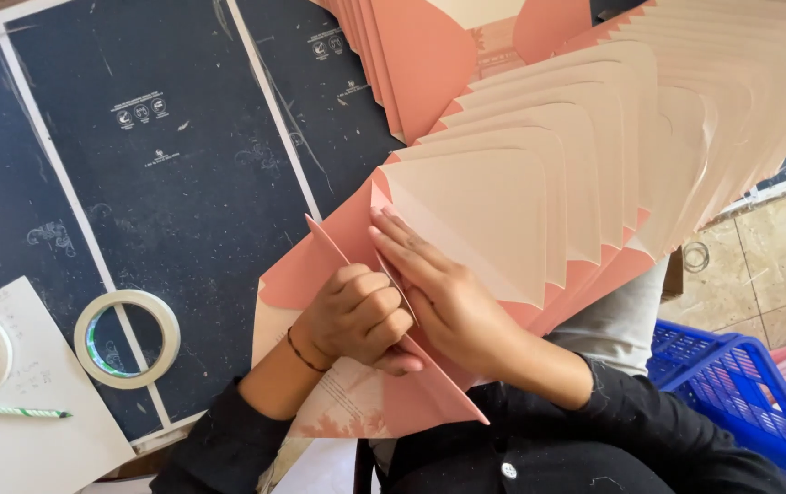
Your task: The person assembles a stack of pink and white paper products by inserting white sheets into pink envelopes. They use a red tool to press the folds and then flip the stack to continue inserting sheets into the other side.
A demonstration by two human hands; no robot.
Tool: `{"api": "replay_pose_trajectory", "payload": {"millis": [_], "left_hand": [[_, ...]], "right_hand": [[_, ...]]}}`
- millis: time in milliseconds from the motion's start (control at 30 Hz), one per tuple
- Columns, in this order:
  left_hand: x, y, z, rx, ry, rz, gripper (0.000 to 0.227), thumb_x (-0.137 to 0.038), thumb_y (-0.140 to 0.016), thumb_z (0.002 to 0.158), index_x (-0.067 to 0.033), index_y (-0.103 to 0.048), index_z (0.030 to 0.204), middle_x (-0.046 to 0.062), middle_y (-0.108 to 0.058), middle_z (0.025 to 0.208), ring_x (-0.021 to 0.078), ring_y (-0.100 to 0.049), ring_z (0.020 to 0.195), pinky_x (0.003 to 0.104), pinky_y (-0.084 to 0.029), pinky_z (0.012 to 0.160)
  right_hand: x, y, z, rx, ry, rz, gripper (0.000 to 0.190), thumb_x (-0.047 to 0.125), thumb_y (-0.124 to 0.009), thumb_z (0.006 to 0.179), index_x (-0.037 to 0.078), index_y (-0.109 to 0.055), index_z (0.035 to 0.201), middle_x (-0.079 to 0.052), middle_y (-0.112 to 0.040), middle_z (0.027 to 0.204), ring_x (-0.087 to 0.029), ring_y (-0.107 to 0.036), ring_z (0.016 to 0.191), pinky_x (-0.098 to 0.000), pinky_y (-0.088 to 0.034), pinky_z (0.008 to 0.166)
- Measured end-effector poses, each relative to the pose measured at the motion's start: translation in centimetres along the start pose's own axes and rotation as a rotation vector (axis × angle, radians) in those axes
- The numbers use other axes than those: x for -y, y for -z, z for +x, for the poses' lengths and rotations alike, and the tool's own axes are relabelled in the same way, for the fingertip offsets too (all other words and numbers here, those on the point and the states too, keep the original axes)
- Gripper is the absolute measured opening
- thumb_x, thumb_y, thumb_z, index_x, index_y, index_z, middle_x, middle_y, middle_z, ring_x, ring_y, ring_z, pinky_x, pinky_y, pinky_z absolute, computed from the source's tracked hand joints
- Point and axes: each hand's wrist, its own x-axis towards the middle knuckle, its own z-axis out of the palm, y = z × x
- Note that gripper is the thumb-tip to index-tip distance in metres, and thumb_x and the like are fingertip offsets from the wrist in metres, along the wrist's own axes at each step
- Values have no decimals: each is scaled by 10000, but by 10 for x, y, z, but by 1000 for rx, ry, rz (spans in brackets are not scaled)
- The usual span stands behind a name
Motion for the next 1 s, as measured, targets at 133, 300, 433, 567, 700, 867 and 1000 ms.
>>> {"api": "replay_pose_trajectory", "payload": {"millis": [133, 300, 433, 567, 700, 867, 1000], "left_hand": [[0, 3, -2, -24, 2, 39, 652, -827, -351, 1021, -212, -567, 1017, -5, -553, 1011, 225, -597, 954, 413, -559, 865], [-2, 4, 14, -30, -38, 12, 613, -790, -436, 1025, -195, -585, 1039, -8, -580, 1025, 204, -606, 958, 386, -560, 872], [7, -1, 37, 40, -31, -23, 557, -668, -437, 1081, -147, -623, 1015, 53, -635, 1064, 257, -667, 1009, 416, -589, 903], [10, -2, 75, 177, -4, -133, 506, -520, -514, 1091, -51, -673, 986, 172, -746, 1153, 360, -752, 1130, 501, -599, 1035], [7, -3, 68, 183, -23, -96, 528, -532, -506, 1080, -32, -646, 980, 199, -736, 1115, 375, -758, 1093, 544, -582, 1104], [6, -5, 64, 166, -26, -99, 493, -508, -454, 1120, -59, -657, 1105, 140, -623, 1039, 339, -702, 1008, 487, -623, 1018], [8, -3, 70, 188, -32, -114, 481, -497, -479, 1125, -71, -662, 1001, 123, -601, 990, 313, -669, 951, 466, -613, 947]], "right_hand": [[-15, -19, -3, -12, 151, -192, 521, -68, -418, 1006, -148, -537, 1507, -378, -504, 1596, -620, -405, 1522, -659, -368, 1222], [-11, -37, 2, -185, 332, -645, 488, 1, -508, 1053, -88, -578, 1527, -233, -694, 1374, -369, -629, 1332, -399, -456, 1251], [-16, 1, -2, -175, 142, -651, 388, -45, -518, 1002, -101, -686, 1348, -276, -693, 1235, -501, -651, 1142, -531, -532, 1039], [-44, 97, -11, -337, -31, -1223, 453, 54, -694, 961, 67, -772, 1407, -74, -621, 1144, -268, -560, 970, -367, -534, 865], [-27, 112, -12, -284, -200, -1085, 405, -62, -608, 896, 128, -853, 1158, -24, -587, 1131, -226, -549, 1028, -363, -563, 812], [-27, 112, -6, -319, -189, -1164, 466, -88, -597, 898, 108, -746, 1293, -48, -580, 1218, -258, -541, 1015, -410, -506, 840], [-30, 124, -2, -271, -235, -1097, 396, -79, -594, 894, 133, -805, 1154, -3, -574, 1168, -236, -542, 1039, -379, -478, 875]]}}
